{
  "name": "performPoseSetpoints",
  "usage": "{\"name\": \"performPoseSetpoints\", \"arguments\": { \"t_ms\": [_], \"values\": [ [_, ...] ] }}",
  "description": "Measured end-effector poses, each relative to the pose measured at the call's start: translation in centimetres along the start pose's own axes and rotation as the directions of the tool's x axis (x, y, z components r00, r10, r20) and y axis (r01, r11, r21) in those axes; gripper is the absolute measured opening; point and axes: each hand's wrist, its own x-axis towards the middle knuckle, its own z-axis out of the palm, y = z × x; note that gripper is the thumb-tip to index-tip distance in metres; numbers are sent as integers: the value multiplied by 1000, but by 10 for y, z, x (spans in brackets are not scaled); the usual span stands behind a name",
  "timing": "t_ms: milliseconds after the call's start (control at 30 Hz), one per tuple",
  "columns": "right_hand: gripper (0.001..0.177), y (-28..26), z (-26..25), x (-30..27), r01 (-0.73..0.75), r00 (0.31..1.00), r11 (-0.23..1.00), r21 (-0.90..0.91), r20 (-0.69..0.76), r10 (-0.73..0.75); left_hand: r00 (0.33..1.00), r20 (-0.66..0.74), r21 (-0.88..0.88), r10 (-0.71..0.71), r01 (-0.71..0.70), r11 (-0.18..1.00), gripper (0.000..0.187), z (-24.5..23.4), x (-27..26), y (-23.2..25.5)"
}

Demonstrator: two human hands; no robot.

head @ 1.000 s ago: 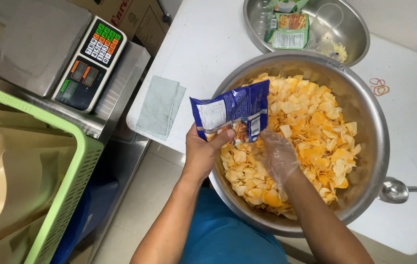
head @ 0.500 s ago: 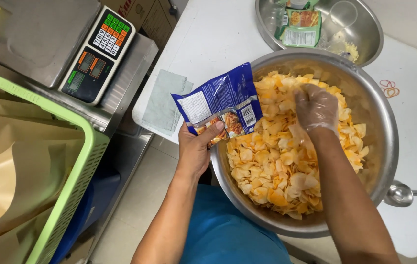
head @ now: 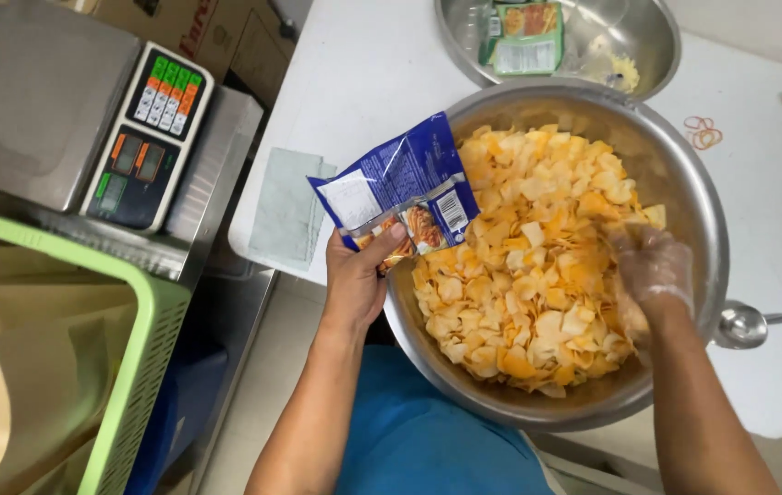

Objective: The person is seasoning a large bowl of potato chips by adding ingredients with a measuring spoon and multiple seasoning packets, then mixing them thoroughly by hand.

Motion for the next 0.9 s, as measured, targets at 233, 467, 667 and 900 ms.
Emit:
{"name": "performPoseSetpoints", "arguments": {
  "t_ms": [233,467,667,900],
  "values": [
    [25,-11,66,-56,-322,930,530,784,368,21,999,-32,260,-10,18,965,44,50,-13,-25],
    [22,-33,27,-90,-269,952,371,889,305,-41,999,31,276,24,-31,961,46,66,-25,-19],
    [23,22,36,-6,587,809,799,131,-70,-584,999,5,128,42,-42,991,46,69,-29,-13],
    [16,28,25,11,449,860,869,-208,-165,-483,998,-68,123,17,-8,992,48,53,-34,-17]
  ]
}}
